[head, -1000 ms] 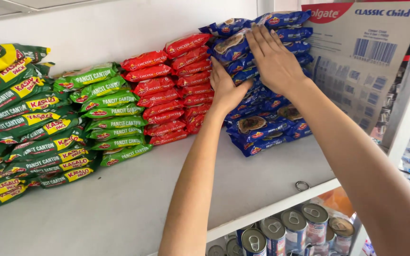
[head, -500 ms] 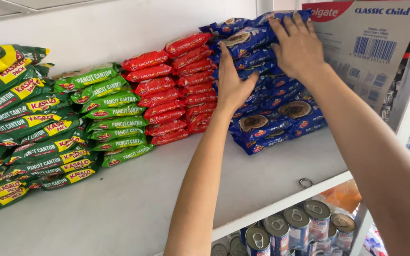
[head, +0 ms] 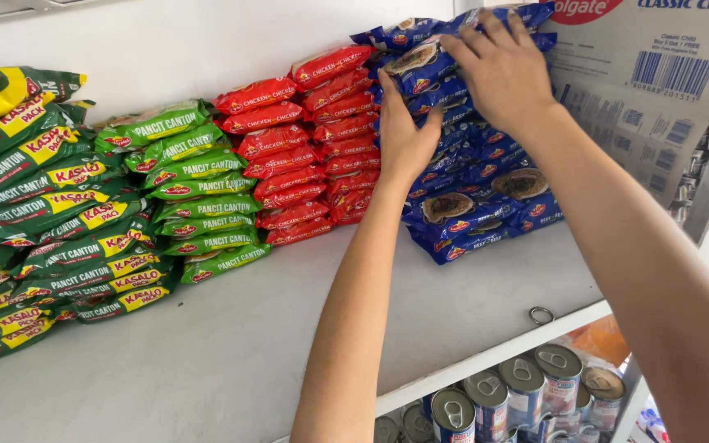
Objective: Stocking instant noodle packets onto a shelf from a plastic crate.
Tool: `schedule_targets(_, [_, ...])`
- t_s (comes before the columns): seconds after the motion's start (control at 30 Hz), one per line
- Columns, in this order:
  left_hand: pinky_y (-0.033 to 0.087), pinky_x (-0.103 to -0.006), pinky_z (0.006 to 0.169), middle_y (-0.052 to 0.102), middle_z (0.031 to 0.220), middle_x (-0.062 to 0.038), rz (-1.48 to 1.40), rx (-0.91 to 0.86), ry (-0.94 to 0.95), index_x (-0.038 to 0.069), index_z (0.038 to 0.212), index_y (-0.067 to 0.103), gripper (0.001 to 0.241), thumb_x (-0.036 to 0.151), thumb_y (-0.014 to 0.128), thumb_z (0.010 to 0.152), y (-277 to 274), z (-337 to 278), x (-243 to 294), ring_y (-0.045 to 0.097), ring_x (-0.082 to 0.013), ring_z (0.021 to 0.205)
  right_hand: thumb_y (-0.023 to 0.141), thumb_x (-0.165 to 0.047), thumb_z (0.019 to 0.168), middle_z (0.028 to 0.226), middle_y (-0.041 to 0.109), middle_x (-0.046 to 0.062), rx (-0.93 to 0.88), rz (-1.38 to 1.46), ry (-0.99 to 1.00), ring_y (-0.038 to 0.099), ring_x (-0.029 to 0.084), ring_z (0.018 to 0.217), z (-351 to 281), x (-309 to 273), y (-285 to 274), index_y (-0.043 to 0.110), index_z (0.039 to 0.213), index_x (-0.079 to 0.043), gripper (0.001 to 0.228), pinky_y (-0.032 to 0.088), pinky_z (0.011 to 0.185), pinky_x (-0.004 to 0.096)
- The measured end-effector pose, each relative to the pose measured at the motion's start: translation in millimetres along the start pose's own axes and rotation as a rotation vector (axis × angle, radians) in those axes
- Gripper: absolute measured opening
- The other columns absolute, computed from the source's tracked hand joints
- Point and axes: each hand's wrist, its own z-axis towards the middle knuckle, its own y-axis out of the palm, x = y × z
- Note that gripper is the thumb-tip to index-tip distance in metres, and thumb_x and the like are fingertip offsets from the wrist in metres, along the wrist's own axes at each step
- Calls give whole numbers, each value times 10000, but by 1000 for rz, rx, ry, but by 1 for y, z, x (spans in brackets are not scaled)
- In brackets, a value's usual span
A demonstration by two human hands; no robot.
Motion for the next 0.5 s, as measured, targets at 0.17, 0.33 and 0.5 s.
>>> schedule_targets(0.17, [348,-428,1209,356,1566,-329,16,10,-79,-96,1596,21,1008,218,655,877,4,-2,-1,440,-423,1436,598,-200,1114,1254,681,99,4,-232,-19,469,329,1462,-1,-5,16,632,1458,-144,350,248,1267,560])
schedule_targets(0.33, [294,-458,1243,228,1632,-348,43,88,3,-72,1601,41,882,150,606,961,10,-4,-9,333,-453,1503,608,-192,1023,1160,682,50,33,-600,-80,519,245,1330,0,-13,14,676,1300,-63,313,257,1282,496])
schedule_targets(0.5, [261,-501,1218,227,1643,-299,224,14,55,36,1619,53,958,145,661,887,8,-3,3,275,-445,1510,629,-180,1011,1160,672,84,54,-576,-109,532,255,1308,4,-21,-8,691,1205,-54,240,316,1246,473])
